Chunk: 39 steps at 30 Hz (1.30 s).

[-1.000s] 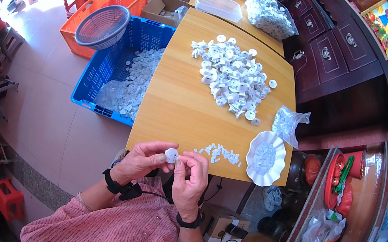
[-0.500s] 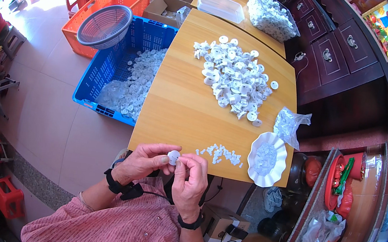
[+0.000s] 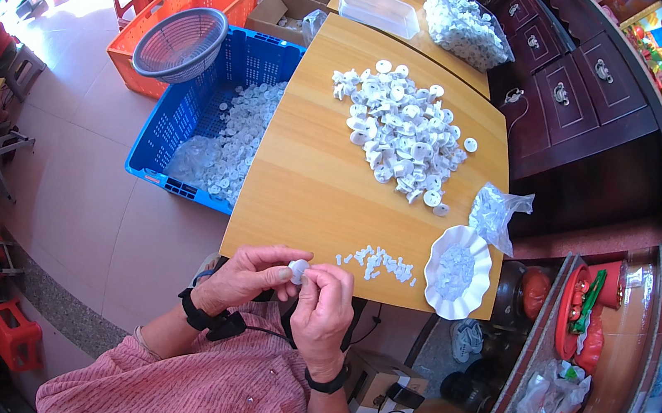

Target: Assembling small white plastic components by hand.

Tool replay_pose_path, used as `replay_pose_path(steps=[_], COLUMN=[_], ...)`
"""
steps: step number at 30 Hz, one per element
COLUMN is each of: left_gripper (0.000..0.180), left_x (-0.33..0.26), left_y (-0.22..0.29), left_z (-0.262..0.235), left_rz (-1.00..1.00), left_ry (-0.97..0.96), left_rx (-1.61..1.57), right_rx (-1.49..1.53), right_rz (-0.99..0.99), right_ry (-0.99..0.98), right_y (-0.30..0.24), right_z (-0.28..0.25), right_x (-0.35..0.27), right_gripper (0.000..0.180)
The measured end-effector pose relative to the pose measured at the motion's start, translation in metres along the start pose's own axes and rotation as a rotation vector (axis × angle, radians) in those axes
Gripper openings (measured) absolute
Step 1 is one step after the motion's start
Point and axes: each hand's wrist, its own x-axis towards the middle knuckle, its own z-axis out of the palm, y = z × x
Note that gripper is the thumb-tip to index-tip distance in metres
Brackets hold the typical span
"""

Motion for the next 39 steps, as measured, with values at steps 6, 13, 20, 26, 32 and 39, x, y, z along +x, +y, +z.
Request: replay_pose_path(steps=[6, 13, 20, 26, 32, 39], left_gripper=[0.036, 0.034, 0.036, 0.039, 0.039, 0.037], left_x=[0.001, 0.0021, -0.0002, -0.0006, 0.0013, 0.0009], left_y=[-0.004, -0.0036, 0.0031, 0.0028, -0.0004, -0.002], left_z=[-0.0007, -0.0038, -0.0026, -0.0024, -0.0044, -0.0053], left_rz=[0.052, 0.124, 0.002, 0.027, 0.044, 0.042], left_ry=[-0.022, -0.044, -0.013, -0.051, -0.075, -0.045], left_rx=[0.096, 0.198, 0.105, 0.064, 0.084, 0.113], right_rx=[-0.139, -0.148, 0.015, -0.012, -0.044, 0.019], right_rz=[-0.063, -0.057, 0.026, -0.032, -0.049, -0.001], right_ry=[-0.035, -0.094, -0.074, -0.074, -0.084, -0.103], right_y=[-0.0022, -0.003, -0.002, -0.0011, -0.0007, -0.0018], right_z=[0.0001, 0.0005, -0.0034, -0.002, 0.0004, -0.0035], right_x=[-0.0004, -0.001, 0.0, 0.0015, -0.0012, -0.0011], right_gripper=[0.008, 0.008, 0.007, 0.006, 0.007, 0.005])
